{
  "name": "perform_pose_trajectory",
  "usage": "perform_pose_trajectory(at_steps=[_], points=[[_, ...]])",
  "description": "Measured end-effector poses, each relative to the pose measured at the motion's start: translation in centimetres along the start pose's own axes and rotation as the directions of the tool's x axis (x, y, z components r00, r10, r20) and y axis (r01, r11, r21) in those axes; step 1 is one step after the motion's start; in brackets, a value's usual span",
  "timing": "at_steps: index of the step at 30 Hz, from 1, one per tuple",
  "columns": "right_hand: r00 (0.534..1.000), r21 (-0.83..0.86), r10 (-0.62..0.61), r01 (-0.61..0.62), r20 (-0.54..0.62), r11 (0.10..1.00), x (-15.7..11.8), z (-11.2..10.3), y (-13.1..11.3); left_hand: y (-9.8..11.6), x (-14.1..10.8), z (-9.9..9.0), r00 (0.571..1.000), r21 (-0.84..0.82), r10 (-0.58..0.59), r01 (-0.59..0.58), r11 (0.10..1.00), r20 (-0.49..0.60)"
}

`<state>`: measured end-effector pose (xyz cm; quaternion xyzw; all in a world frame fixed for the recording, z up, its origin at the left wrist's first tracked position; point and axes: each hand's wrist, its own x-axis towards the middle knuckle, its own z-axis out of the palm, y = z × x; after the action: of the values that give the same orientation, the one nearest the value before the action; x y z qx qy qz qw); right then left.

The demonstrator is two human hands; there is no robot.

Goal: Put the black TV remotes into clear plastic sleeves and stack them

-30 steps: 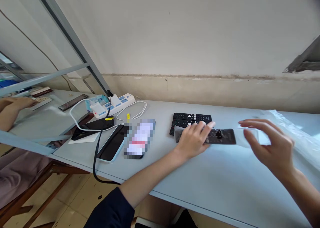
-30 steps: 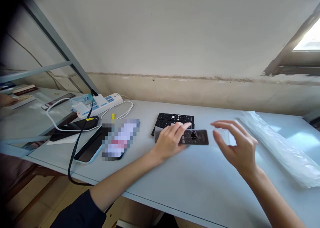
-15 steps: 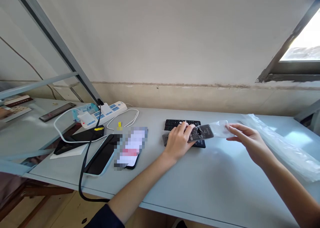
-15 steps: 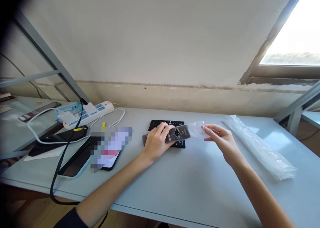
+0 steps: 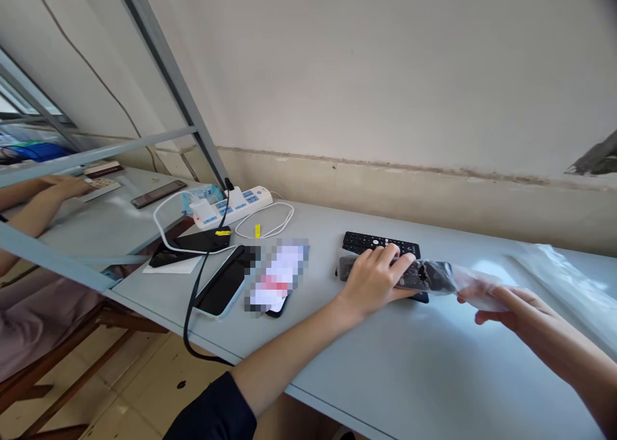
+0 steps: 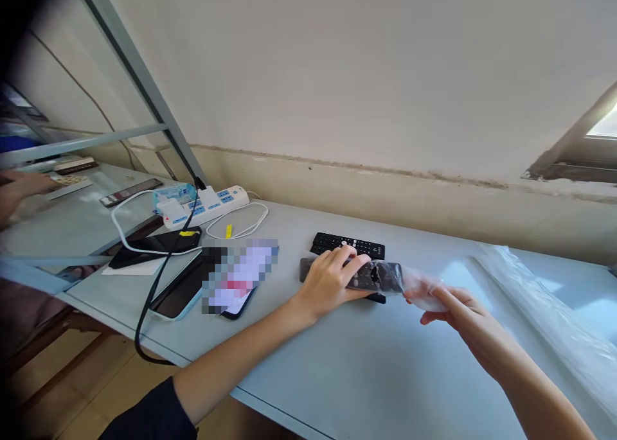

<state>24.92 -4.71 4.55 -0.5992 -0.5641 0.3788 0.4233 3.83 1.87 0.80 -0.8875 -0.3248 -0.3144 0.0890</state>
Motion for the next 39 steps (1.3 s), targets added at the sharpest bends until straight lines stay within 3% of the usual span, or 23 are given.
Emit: perform_pose_trajectory(at_steps=[6,11,13,17,22,30,35,39], points=[[0.992,-0.099,-0.005,-0.007,-0.125,0.995,0.0,1.5,-2.6,0.1,0.0,-0.1,0.999,0.012,0.034,-0.034,0.999,0.006],[0.968,-0.087,0.001,-0.024,-0.25,0.996,-0.1,1.7,-2.2,0.1,0.0,-0.3,0.997,0.02,0.077,-0.078,0.997,0.03],[0.972,-0.1,-0.019,-0.005,-0.235,0.995,0.0,1.6,-1.9,0.2,0.0,-0.3,0.995,0.027,0.096,-0.097,0.995,0.034],[0.994,-0.111,-0.063,0.053,-0.086,0.992,0.2,1.5,-1.9,0.3,-0.1,-0.3,0.992,0.046,0.119,-0.122,0.991,0.047],[0.993,-0.103,-0.009,-0.003,-0.122,0.995,0.2,1.0,-1.1,0.2,-0.1,-0.5,0.985,0.095,0.162,-0.167,0.981,0.061],[0.982,-0.086,-0.057,0.042,-0.179,0.995,0.0,0.6,-0.5,-0.9,0.3,-1.3,0.979,0.189,0.199,-0.201,0.961,0.029],[0.941,-0.064,-0.059,0.04,-0.334,0.997,-0.1,0.2,-1.7,-1.8,0.3,-1.2,0.984,0.219,0.175,-0.163,0.962,-0.038],[0.834,0.141,0.019,0.07,-0.551,0.988,0.1,-0.1,-2.1,-2.3,0.3,-1.0,0.988,0.193,0.096,-0.071,0.979,-0.12]])
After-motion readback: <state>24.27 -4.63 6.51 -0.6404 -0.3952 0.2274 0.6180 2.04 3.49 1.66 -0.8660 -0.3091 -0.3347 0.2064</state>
